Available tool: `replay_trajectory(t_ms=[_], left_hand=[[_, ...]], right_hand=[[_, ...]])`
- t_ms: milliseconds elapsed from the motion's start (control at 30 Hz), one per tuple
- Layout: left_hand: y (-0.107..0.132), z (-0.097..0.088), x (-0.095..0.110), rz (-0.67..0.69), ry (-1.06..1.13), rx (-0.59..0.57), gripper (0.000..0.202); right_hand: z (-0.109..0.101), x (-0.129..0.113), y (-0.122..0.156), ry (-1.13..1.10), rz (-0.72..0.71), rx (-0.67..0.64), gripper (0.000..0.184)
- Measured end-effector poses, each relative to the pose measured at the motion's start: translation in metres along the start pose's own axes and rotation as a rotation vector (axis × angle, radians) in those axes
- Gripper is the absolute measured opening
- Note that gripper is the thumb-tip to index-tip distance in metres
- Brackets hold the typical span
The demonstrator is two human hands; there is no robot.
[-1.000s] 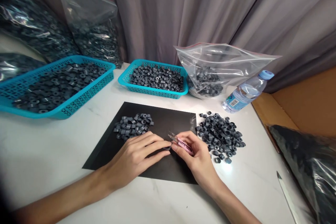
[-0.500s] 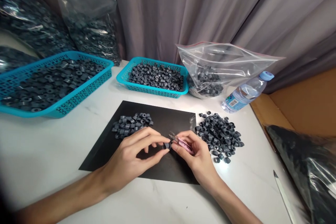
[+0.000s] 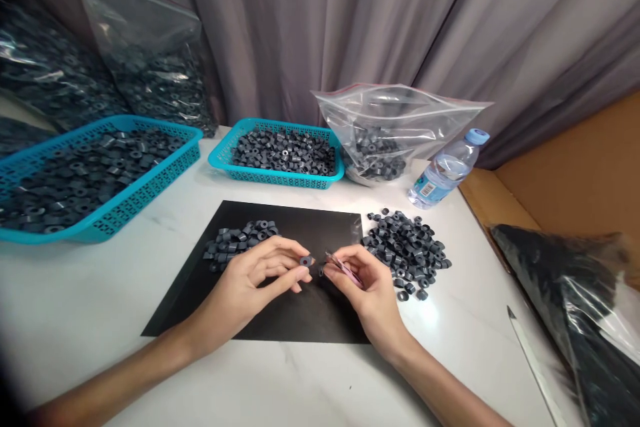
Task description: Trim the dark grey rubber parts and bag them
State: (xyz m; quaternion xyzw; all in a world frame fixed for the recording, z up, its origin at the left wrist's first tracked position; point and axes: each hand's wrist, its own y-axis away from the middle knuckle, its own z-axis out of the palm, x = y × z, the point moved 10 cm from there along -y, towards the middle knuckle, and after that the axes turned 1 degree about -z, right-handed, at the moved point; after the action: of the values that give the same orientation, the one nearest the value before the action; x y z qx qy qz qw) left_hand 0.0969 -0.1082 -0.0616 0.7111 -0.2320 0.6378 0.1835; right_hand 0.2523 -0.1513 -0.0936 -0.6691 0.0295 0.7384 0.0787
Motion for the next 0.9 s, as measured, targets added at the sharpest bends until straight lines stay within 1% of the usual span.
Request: replay_trajectory(t_ms=[100,233,333,433,500,567,633,700,800,900], left_hand=[[0.0,0.0,-0.003,-0.002,0.048,0.0,0.016],[0.0,-0.002,-0.003,0.01,0.014,0.014,0.018],[0.0,0.0,-0.004,0.011,-0.035,0.001,0.021],[-0.001,0.004,-0.008,-0.028,0.012,-0.024,0.02],[-0.002,0.004,-0.011,-0.061,0.101,-0.023,0.02],[-0.002,0.004,-0.011,-0.096,0.173,-0.03,0.02],[-0.001,0.006,-0.01,-0.129,0.211,-0.052,0.021],[-0.002,0.007,-0.009,-0.147,0.218,-0.065,0.023],[-0.003,0.006,-0.006,-0.138,0.215,-0.048,0.024],[-0.003,0.004,-0.007,-0.141,0.203,-0.024,0.027]], right_hand=[[-0.003,0.0,0.001,0.002,-0.006,0.033,0.026],[0.0,0.003,0.0,0.008,0.015,-0.013,0.027],[0.004,0.006,-0.002,0.021,0.036,-0.044,0.028],[0.004,0.008,-0.003,0.066,0.031,-0.051,0.028],[0.002,0.009,-0.003,0.153,0.016,-0.052,0.028],[0.002,0.006,-0.003,0.33,-0.014,-0.077,0.027],[0.004,0.001,-0.001,0.523,-0.069,-0.122,0.023],[0.007,-0.007,0.0,0.641,-0.137,-0.151,0.016],[0.008,-0.015,0.001,0.684,-0.198,-0.145,0.004],[0.008,-0.018,0.001,0.708,-0.231,-0.121,0.009]])
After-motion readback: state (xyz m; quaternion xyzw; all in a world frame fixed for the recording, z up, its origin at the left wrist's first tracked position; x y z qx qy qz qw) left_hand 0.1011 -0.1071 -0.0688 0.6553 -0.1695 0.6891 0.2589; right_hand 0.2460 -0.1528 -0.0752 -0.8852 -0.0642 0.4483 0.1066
